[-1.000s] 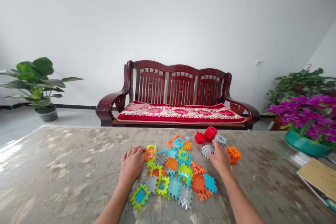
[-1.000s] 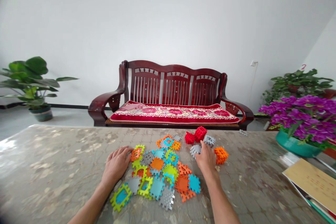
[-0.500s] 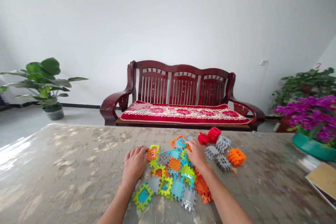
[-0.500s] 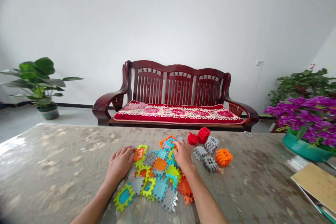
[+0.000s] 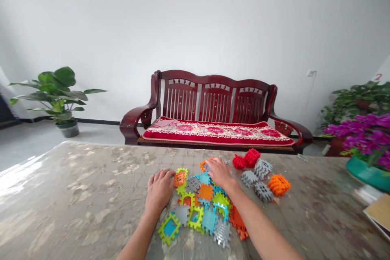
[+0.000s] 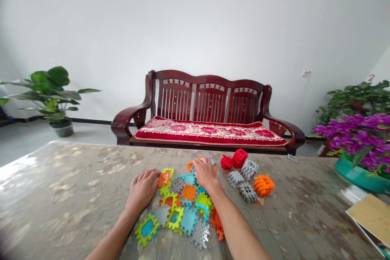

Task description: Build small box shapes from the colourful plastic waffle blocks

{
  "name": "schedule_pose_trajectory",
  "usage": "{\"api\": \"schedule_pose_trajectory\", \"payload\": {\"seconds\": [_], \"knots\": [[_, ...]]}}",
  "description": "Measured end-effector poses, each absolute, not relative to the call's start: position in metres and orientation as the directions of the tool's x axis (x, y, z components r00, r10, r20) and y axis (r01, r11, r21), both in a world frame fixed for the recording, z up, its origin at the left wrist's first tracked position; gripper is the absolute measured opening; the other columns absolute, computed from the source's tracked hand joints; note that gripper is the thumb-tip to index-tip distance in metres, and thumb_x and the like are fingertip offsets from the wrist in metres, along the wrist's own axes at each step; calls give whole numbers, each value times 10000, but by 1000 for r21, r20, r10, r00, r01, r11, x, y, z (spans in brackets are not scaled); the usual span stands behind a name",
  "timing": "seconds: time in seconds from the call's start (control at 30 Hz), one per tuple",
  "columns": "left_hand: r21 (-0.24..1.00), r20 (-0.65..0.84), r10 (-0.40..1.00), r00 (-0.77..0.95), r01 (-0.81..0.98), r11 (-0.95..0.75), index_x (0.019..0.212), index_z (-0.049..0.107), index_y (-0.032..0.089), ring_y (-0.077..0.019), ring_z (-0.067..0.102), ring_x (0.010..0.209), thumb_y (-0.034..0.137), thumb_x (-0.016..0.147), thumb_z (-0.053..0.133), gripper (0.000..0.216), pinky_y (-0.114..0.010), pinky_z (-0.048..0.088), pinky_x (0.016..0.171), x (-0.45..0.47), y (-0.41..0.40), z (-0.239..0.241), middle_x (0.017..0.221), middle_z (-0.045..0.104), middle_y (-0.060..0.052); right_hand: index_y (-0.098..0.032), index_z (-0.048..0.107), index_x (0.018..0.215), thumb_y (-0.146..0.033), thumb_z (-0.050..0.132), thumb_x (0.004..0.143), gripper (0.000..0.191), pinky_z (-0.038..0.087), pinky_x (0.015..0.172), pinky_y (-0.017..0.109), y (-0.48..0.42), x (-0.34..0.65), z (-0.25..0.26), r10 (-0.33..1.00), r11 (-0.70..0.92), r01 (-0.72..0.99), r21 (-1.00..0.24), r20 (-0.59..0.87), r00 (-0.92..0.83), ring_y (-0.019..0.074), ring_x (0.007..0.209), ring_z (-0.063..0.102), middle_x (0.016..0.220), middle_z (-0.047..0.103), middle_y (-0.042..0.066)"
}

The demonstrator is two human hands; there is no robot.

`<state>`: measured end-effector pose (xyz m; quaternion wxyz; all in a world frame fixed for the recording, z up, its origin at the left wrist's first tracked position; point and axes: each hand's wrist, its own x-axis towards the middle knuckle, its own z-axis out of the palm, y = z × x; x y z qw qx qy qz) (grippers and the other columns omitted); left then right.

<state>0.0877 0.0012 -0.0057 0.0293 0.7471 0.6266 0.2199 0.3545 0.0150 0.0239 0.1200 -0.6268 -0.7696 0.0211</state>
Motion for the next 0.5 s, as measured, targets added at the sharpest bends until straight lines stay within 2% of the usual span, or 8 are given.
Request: {"api": "schedule_pose_trajectory", "payload": {"seconds": [0.13,0.23,0.37,0.5], "knots": [[331,291,950,114,920,-212,1131,660,306,-201,512,1219,301,918,431,313,-386,305,1050,88,1,-6,1296,632,-29,-266,637,1201,-192,507,878,356,349,1032,364,9,351,24,967,195,952,-235,209,-147,227,1174,517,1202,671,60],[335,288,951,114,918,-212,1129,660,307,-203,513,1219,306,917,435,309,-389,304,1050,88,1,-6,1296,631,-29,-272,665,1167,-166,448,897,362,368,1014,332,9,351,24,962,145,938,-315,266,-59,212,1136,550,1150,692,54],[327,295,948,115,921,-214,1124,661,306,-205,518,1220,306,919,434,306,-394,303,1052,87,2,-6,1294,629,-27,-223,639,1215,-147,407,880,414,392,1016,344,15,355,22,935,45,859,-510,325,144,209,1106,585,1126,696,76],[323,297,948,117,922,-215,1126,661,309,-204,520,1217,309,919,435,306,-390,307,1051,87,1,-6,1297,628,-28,-189,602,1249,-168,380,847,460,489,907,314,18,363,17,922,27,709,-704,292,255,181,982,653,1081,719,61]]}}
